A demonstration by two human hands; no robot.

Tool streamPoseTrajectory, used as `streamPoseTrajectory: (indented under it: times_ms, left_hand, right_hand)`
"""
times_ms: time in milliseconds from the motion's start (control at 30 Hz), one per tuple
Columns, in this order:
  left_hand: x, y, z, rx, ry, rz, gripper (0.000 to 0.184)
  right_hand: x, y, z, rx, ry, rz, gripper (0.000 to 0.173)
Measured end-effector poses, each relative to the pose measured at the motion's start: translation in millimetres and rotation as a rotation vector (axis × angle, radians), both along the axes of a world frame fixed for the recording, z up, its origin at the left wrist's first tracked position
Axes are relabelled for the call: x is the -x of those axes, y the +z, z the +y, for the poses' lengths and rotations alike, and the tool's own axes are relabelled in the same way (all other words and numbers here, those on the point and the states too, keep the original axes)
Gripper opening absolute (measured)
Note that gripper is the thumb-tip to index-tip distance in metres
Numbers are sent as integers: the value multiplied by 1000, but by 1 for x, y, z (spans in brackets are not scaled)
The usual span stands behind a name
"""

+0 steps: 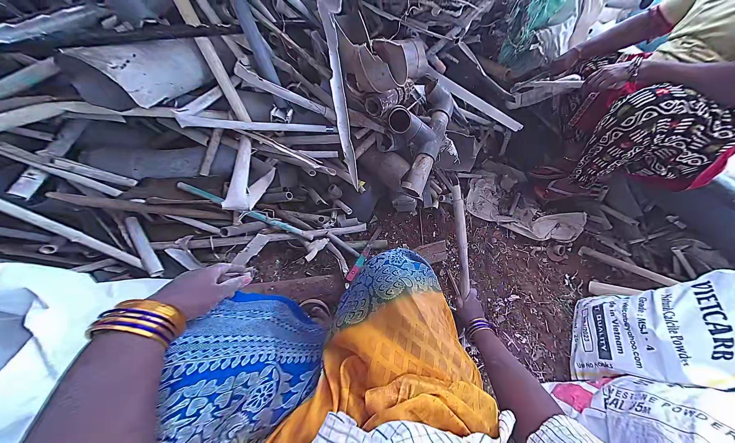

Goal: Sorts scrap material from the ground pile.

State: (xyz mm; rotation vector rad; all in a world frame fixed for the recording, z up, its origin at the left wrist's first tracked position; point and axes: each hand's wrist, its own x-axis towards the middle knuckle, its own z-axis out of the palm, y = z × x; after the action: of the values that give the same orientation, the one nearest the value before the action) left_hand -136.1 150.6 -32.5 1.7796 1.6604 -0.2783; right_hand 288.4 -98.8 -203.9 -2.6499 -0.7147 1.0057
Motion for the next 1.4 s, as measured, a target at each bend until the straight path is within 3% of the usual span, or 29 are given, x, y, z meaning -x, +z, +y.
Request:
streamPoseTrajectory:
  times_ms: [67, 167, 267, 367, 467, 533, 667, 733, 1000, 1133, 1167, 1233, 1333, 1400]
  left_hand:
    - [-4, 4, -2, 3, -2, 16, 45]
    - [-5, 7, -3, 8, 11, 31, 45]
    - [-1, 1, -3, -4, 27, 14, 43]
    - [1, -2, -3, -11, 32, 4, 43]
    - [-3, 1, -2, 1, 20, 15, 43]
    - [-3, 1, -1, -5, 11, 15, 43]
    - [-4, 2, -3, 0, 7, 16, 44]
    - [-4, 3, -1, -4, 8, 13, 45]
    - [0, 4, -4, -17, 0, 23, 46]
    - [-1, 4, -3, -26, -32, 12, 47]
    - [1, 1, -2, -31, -39, 7, 46]
    - [4, -2, -2, -29, -38, -1, 45]
    - [7, -2, 0, -49, -12, -36, 44]
    - [7, -3, 0, -28, 4, -27, 44]
  right_hand:
    - [-4, -20, -5, 244, 95, 102, 57]
    - [-6, -4, 6, 170, 64, 48, 53]
    - [-5, 32, 9, -43, 0, -16, 51]
    - [0, 73, 11, -405, -58, -178, 48]
    - [1, 79, 17, -631, -117, -260, 48]
    - [2, 58, 19, -514, -136, -220, 50]
    - [-3, -13, 3, 251, 108, 52, 59]
    - [-2, -17, 3, 318, 127, 90, 58]
    - [-5, -13, -10, -198, -234, 349, 45]
    - [-27, 22, -5, -737, -196, 298, 33]
    - [-36, 37, -4, -826, -186, 279, 36]
    - [-53, 63, -8, -803, -288, 322, 54]
    - [-72, 86, 4, -849, -826, 728, 87]
    - [-76, 104, 15, -869, -935, 988, 100]
